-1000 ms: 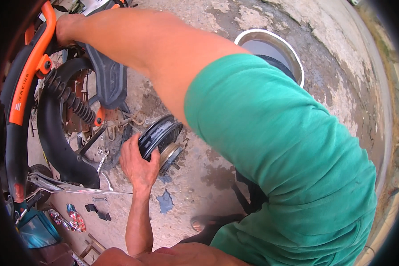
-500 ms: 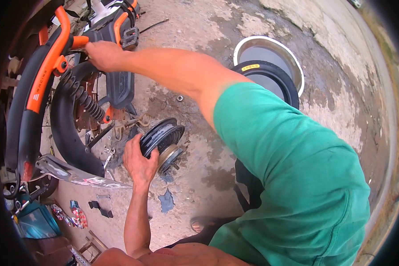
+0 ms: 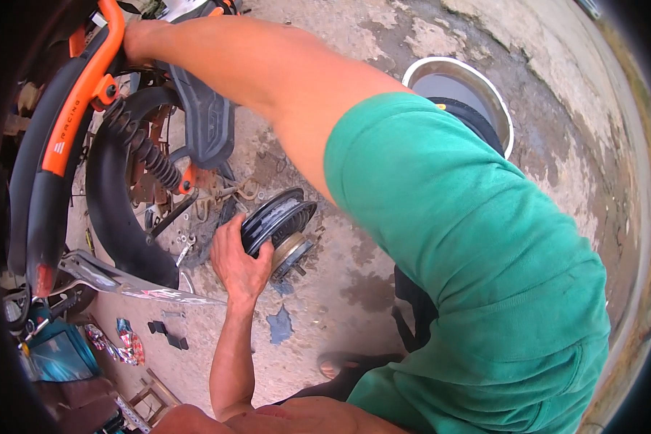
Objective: The person prepares a new tire, removes parts from the motor hub of an electric scooter using a screwdriver, and then mounts the new tire onto the motor hub by hand and with a screwdriver.
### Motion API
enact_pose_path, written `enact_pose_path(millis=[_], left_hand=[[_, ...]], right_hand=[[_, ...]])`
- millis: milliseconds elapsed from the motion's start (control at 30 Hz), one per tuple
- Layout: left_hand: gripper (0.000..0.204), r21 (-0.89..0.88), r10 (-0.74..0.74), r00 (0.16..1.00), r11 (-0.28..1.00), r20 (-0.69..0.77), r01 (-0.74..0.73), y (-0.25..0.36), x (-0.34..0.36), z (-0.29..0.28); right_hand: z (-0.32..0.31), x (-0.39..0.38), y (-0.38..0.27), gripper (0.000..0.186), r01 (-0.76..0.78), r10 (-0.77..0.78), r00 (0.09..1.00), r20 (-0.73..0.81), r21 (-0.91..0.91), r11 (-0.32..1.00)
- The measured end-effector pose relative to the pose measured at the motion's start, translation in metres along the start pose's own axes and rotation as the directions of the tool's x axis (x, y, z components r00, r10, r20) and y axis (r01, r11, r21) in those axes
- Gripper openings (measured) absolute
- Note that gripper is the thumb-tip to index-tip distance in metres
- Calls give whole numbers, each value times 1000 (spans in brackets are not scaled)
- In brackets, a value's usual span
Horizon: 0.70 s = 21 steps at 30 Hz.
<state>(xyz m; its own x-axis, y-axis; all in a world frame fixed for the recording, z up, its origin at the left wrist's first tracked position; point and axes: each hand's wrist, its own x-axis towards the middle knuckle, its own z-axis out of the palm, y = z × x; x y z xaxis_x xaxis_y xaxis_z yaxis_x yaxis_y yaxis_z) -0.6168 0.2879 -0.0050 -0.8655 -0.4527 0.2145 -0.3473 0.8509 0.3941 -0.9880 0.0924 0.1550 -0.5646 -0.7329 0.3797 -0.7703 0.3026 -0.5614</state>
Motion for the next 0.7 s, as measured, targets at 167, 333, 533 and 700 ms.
enact_pose_path(millis=[167,333,533,700], left_hand=[[60,-19,48,999,999,-1,-48,4,9,5],[60,8,28,1000,1000,-8,-28,0,4,0],[60,-12,6,1000,1000,17,-6,10,15,4],[61,-45,-1,999,999,50,3,4,9,-2]], right_hand=[[6,31,19,56,80,-76,995,59,-72,994],[12,-4,4,52,72,-72,997,-1,-13,997],[1,-9,19,78,20,-22,999,-50,-45,999],[2,-13,-1,66,-45,46,997,-59,12,999]])
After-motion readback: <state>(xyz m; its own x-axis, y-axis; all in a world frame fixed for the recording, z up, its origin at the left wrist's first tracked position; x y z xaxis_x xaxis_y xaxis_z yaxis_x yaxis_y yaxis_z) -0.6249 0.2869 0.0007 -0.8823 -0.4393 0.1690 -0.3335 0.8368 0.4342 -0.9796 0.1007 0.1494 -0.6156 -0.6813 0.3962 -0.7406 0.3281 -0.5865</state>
